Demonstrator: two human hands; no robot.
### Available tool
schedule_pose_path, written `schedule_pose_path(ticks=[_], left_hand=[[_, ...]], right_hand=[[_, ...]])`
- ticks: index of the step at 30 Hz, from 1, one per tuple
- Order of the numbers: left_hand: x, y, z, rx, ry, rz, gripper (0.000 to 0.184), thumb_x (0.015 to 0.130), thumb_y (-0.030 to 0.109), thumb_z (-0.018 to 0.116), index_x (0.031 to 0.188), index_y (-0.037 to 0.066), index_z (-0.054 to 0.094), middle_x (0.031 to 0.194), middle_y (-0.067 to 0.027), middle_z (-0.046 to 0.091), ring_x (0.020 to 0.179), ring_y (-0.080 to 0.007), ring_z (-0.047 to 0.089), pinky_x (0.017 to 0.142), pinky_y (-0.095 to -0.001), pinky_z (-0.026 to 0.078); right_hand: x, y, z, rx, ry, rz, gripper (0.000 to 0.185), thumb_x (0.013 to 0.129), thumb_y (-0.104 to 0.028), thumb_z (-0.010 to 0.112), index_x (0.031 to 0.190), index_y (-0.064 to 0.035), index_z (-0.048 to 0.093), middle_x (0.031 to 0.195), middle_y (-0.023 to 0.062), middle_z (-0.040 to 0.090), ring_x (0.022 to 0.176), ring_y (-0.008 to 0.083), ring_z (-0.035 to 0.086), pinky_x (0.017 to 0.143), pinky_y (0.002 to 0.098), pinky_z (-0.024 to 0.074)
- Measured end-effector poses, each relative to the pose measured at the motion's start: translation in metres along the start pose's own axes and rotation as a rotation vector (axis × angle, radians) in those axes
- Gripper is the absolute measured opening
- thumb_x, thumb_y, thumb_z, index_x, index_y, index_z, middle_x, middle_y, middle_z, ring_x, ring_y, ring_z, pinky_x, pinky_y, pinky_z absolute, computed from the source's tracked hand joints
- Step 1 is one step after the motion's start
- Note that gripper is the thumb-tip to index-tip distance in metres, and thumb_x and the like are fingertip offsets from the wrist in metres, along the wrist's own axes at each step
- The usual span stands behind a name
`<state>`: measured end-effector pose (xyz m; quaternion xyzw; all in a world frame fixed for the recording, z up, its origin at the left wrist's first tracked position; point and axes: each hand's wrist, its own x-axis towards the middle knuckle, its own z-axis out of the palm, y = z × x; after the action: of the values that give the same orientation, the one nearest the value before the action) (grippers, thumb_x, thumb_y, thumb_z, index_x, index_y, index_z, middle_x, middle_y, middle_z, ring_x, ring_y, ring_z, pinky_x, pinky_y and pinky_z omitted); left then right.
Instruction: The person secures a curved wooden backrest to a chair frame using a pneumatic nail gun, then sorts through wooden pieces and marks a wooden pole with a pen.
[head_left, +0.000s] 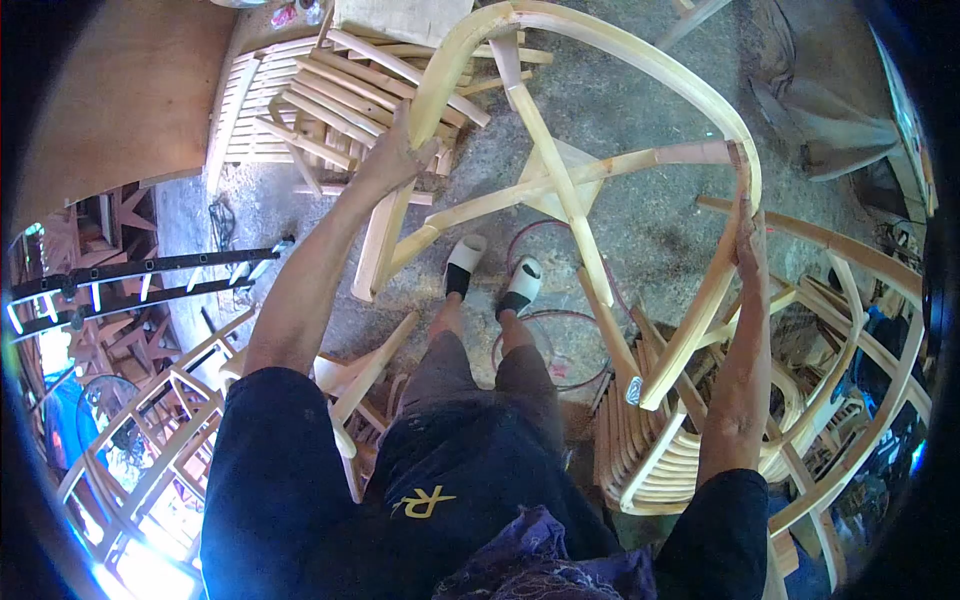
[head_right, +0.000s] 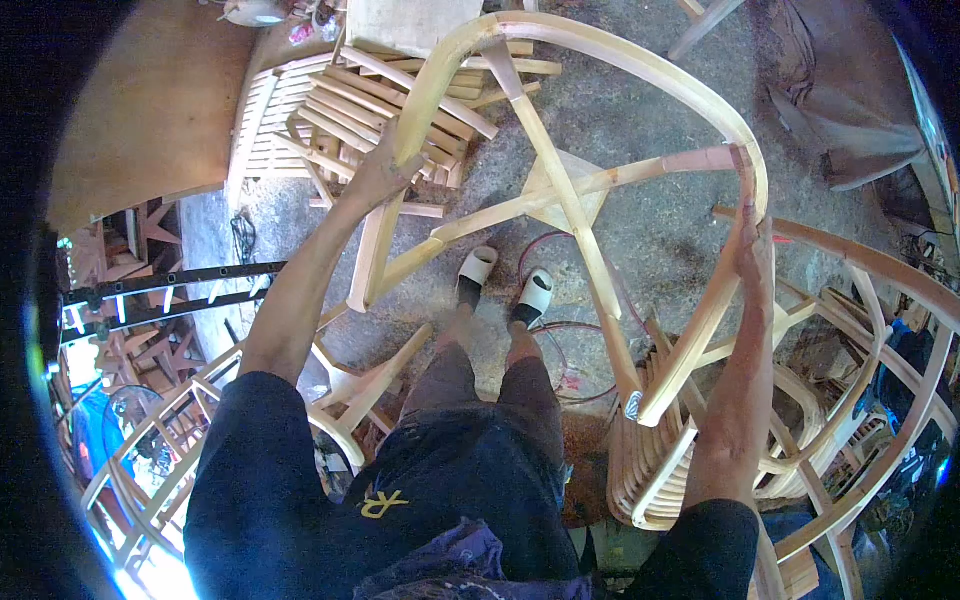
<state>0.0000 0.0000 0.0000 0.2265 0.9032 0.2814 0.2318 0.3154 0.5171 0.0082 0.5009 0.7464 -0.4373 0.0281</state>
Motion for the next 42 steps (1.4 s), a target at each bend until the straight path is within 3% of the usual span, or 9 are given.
schedule_pose_path(ticks=[14,17,22,24,26,30,32,36,42], left_hand=[[0.01,-0.013,0.01,-0.019,-0.047,-0.041,0.077,0.095,0.038,0.066,0.154,0.006,0.029,0.136,-0.026,0.054,0.124,-0.0397,0.06,0.106,-0.0457,0.047],[0.012,-0.006,0.003,0.072,-0.049,0.065,0.075,0.097,0.037,0.066,0.154,0.007,0.028,0.135,-0.0254,0.055,0.124,-0.0393,0.06,0.107,-0.0458,0.047],[0.019,-0.011,0.008,-0.018,-0.052,0.072,0.073,0.096,0.036,0.068,0.153,0.007,0.032,0.136,-0.0263,0.053,0.127,-0.038,0.058,0.107,-0.0459,0.047],[0.016,-0.016,0.012,-0.044,0.02,0.042,0.071,0.094,0.038,0.069,0.151,0.007,0.04,0.133,-0.0238,0.056,0.126,-0.0379,0.057,0.106,-0.0466,0.046],[0.022,-0.009,0.011,0.006,-0.051,0.25,0.073,0.096,0.039,0.067,0.152,0.005,0.036,0.141,-0.0264,0.051,0.131,-0.0385,0.055,0.11,-0.0467,0.043],[0.015,0.003,0.01,0.049,-0.006,0.111,0.089,0.091,0.059,0.071,0.152,0.004,0.036,0.148,-0.0265,0.047,0.134,-0.0385,0.052,0.113,-0.0456,0.041],[0.025,-0.021,0.015,0.052,-0.018,0.154,0.092,0.088,0.059,0.075,0.152,0.005,0.036,0.146,-0.026,0.05,0.128,-0.0363,0.056,0.109,-0.0444,0.045],[0.018,-0.019,0.009,-0.156,-0.054,0.002,0.099,0.08,0.061,0.081,0.15,0.005,0.04,0.127,-0.0232,0.064,0.112,-0.0328,0.066,0.098,-0.0424,0.053],[-0.028,-0.029,-0.001,0.107,-0.064,-0.158,0.105,0.077,0.061,0.084,0.152,0.002,0.041,0.133,-0.0232,0.064,0.112,-0.0287,0.068,0.098,-0.0383,0.054]], right_hand=[[-0.009,-0.012,0.006,0.114,-0.017,0.084,0.08,0.098,-0.073,0.048,0.128,0.001,0.047,0.098,0.0168,0.061,0.083,0.0288,0.064,0.073,0.0421,0.0519],[0.007,0.01,0.014,0.06,0.088,0.077,0.071,0.098,-0.073,0.047,0.123,-0.0066,0.05,0.075,0.0044,0.05,0.063,0.0166,0.056,0.048,0.0333,0.0394],[0.031,0.052,0.0,-0.105,0.121,-0.298,0.077,0.099,-0.072,0.047,0.126,0.0005,0.052,0.082,0.0135,0.056,0.073,0.0196,0.057,0.058,0.0408,0.0456],[0.016,0.022,0.012,0.08,0.107,-0.024,0.078,0.1,-0.071,0.047,0.128,0.0019,0.052,0.086,0.0159,0.059,0.075,0.0234,0.059,0.06,0.0426,0.0476],[0.045,0.054,0.0,-0.128,0.117,-0.111,0.076,0.101,-0.069,0.048,0.129,0.0019,0.052,0.087,0.015,0.058,0.076,0.026,0.059,0.063,0.0433,0.0487],[0.058,0.065,0.0,0.067,-0.148,-0.045,0.069,0.103,-0.063,0.049,0.119,0.0038,0.057,0.095,0.0158,0.064,0.078,0.0241,0.066,0.062,0.0405,0.0525],[0.067,0.068,-0.006,0.111,-0.161,0.0,0.087,0.092,-0.077,0.057,0.131,0.0012,0.052,0.097,0.0116,0.06,0.08,0.0187,0.064,0.068,0.0377,0.0557],[0.016,0.022,0.002,0.273,-0.148,-0.001,0.093,0.09,-0.076,0.06,0.142,-0.0008,0.041,0.095,0.0096,0.058,0.069,0.0173,0.061,0.064,0.0354,0.0553],[0.049,0.064,-0.016,0.042,-0.259,0.094,0.098,0.09,-0.073,0.063,0.147,0.0036,0.039,0.1,0.0134,0.061,0.077,0.0189,0.064,0.066,0.0336,0.0531]])
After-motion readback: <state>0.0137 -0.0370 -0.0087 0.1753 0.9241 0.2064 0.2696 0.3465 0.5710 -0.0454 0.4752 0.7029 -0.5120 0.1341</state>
